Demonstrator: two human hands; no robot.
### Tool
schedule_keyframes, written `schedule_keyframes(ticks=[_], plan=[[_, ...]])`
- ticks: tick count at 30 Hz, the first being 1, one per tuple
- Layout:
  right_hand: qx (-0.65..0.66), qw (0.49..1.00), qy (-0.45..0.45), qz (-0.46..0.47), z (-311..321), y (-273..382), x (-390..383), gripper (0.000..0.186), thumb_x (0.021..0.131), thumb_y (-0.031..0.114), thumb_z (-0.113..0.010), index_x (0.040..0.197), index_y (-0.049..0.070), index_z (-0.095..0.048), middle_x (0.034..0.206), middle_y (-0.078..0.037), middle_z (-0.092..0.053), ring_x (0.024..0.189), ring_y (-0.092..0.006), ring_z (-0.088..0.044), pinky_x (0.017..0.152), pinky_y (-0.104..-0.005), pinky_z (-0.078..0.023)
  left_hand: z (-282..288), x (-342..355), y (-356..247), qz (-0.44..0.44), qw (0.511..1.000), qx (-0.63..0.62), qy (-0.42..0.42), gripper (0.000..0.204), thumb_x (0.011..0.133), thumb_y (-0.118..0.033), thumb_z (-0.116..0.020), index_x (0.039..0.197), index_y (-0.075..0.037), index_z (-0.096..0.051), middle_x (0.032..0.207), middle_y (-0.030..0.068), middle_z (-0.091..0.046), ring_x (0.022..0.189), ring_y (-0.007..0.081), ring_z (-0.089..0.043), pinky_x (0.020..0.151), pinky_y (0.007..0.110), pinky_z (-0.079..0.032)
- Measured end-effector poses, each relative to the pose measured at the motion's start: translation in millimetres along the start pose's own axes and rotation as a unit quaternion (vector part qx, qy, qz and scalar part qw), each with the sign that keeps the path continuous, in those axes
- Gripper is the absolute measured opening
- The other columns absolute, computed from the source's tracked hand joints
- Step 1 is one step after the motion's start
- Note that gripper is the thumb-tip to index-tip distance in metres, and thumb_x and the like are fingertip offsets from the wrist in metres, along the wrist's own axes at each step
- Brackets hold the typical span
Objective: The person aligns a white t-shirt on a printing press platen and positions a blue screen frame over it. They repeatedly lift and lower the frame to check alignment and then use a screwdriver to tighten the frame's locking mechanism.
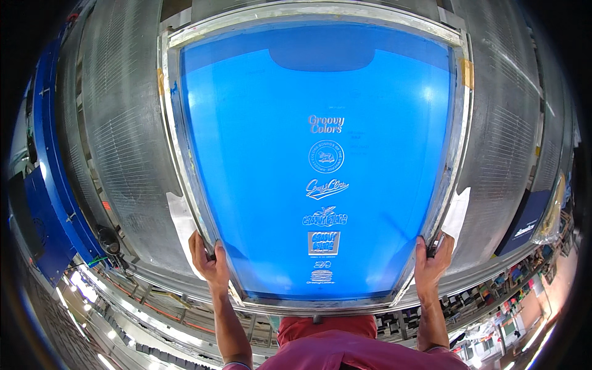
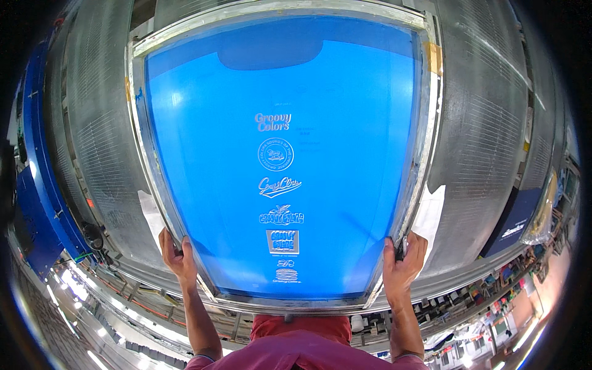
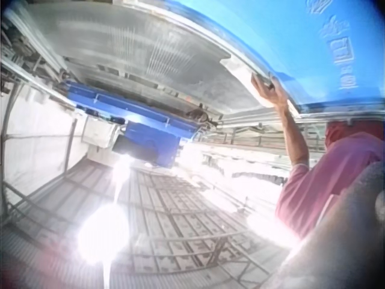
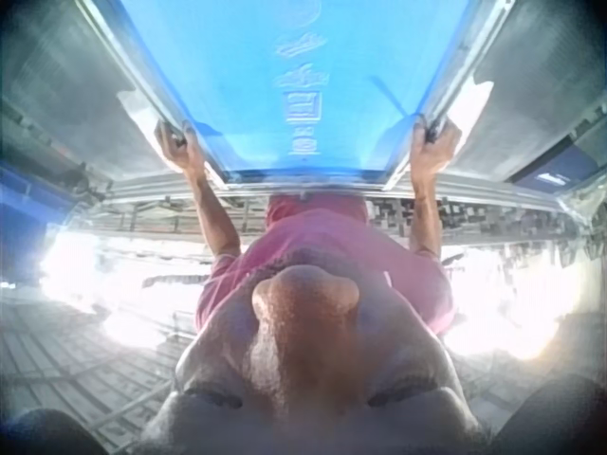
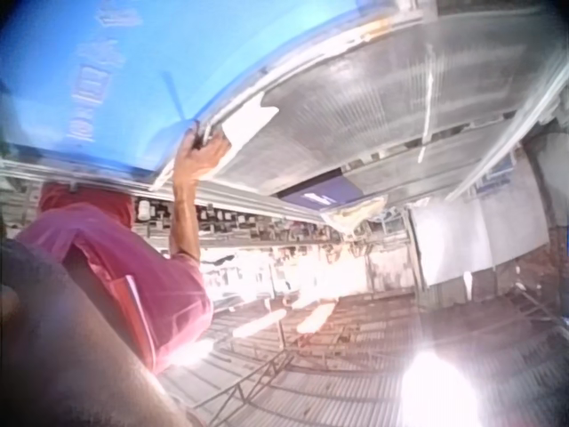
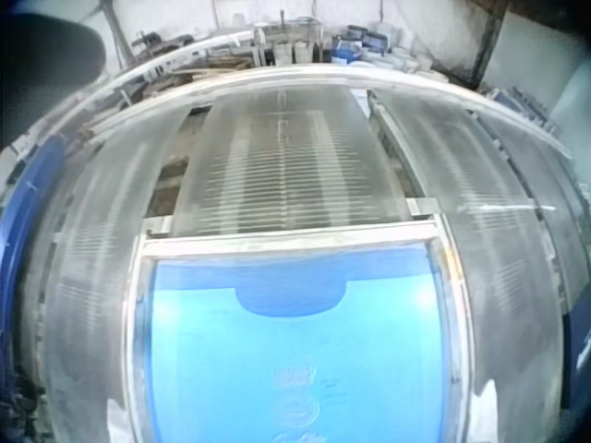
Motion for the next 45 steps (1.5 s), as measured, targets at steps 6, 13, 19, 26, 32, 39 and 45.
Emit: schedule_keyframes(ticks=[6, 13, 19, 26, 32, 39, 45], plan=[[-0.005, 1.000, -0.006, 0.008, -1, -1, 0, 0.036, 0.085, 0.011, -0.073, 0.112, -0.006, -0.056, 0.097, -0.020, -0.056, 0.089, -0.0367, -0.053, 0.078, -0.0467, -0.043, -2, 0, 1, -0.030, 0.999, -0.015, -0.009, 0.050, 0.089, -0.014, -0.064, 0.130, 0.013, -0.053, 0.128, 0.0229, -0.053, 0.110, 0.0315, -0.059, 0.091, 0.039, -0.049], [-0.007, 1.000, 0.010, -0.010, 2, 4, 0, 0.036, 0.085, 0.010, -0.073, 0.114, -0.005, -0.056, 0.099, -0.021, -0.058, 0.091, -0.0362, -0.053, 0.079, -0.0472, -0.043, -1, -1, 4, -0.028, 1.000, 0.007, -0.008, 0.052, 0.089, -0.014, -0.064, 0.132, 0.013, -0.052, 0.125, 0.0255, -0.056, 0.109, 0.0348, -0.059, 0.091, 0.041, -0.048], [-0.012, 1.000, 0.007, -0.021, 1, 0, -1, 0.039, 0.087, 0.014, -0.072, 0.115, -0.006, -0.055, 0.099, -0.022, -0.056, 0.092, -0.0373, -0.053, 0.079, -0.0471, -0.044, 0, 1, 0, -0.013, 1.000, -0.005, 0.001, 0.052, 0.089, -0.015, -0.063, 0.132, 0.012, -0.052, 0.126, 0.0242, -0.056, 0.109, 0.0339, -0.059, 0.090, 0.041, -0.048], [-0.029, 1.000, 0.002, -0.004, 0, 4, 1, 0.040, 0.089, 0.016, -0.072, 0.117, -0.007, -0.055, 0.100, -0.022, -0.056, 0.094, -0.0384, -0.052, 0.080, -0.0485, -0.044, -2, 1, -1, -0.023, 1.000, 0.010, -0.002, 0.051, 0.089, -0.013, -0.064, 0.133, 0.010, -0.052, 0.126, 0.0234, -0.056, 0.111, 0.0337, -0.058, 0.092, 0.041, -0.048], [-0.055, 0.998, -0.009, 0.013, -1, 7, -3, 0.041, 0.090, 0.015, -0.072, 0.119, -0.008, -0.056, 0.101, -0.022, -0.057, 0.095, -0.0375, -0.053, 0.080, -0.0476, -0.045, -4, -2, -5, -0.088, 0.993, 0.052, -0.052, 0.052, 0.088, -0.013, -0.066, 0.135, 0.005, -0.055, 0.123, 0.0206, -0.057, 0.106, 0.0301, -0.058, 0.086, 0.038, -0.048], [-0.143, 0.988, -0.036, 0.039, -6, -3, -14, 0.052, 0.092, 0.026, -0.071, 0.130, -0.006, -0.057, 0.098, -0.018, -0.059, 0.093, -0.0346, -0.056, 0.077, -0.0446, -0.049, -2, -5, 3, -0.100, 0.992, -0.011, -0.079, 0.047, 0.087, -0.010, -0.069, 0.132, 0.003, -0.060, 0.116, 0.0127, -0.060, 0.089, 0.0170, -0.052, 0.069, 0.028, -0.042], [-0.225, 0.970, -0.071, 0.054, -13, 2, -12, 0.060, 0.095, 0.044, -0.064, 0.137, 0.002, -0.056, 0.095, -0.014, -0.059, 0.093, -0.0305, -0.058, 0.069, -0.0412, -0.054, -5, 2, 13, -0.112, 0.985, -0.106, -0.082, 0.043, 0.088, -0.010, -0.072, 0.129, 0.000, -0.064, 0.117, 0.0084, -0.061, 0.088, 0.0130, -0.054, 0.072, 0.028, -0.046]])
Point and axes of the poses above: each hand's wrist, its own x-axis towards the middle knuckle, its own z-axis out of the back of the hand, y = z × x, the point moved 1 cm from there along x, towards the middle knuckle
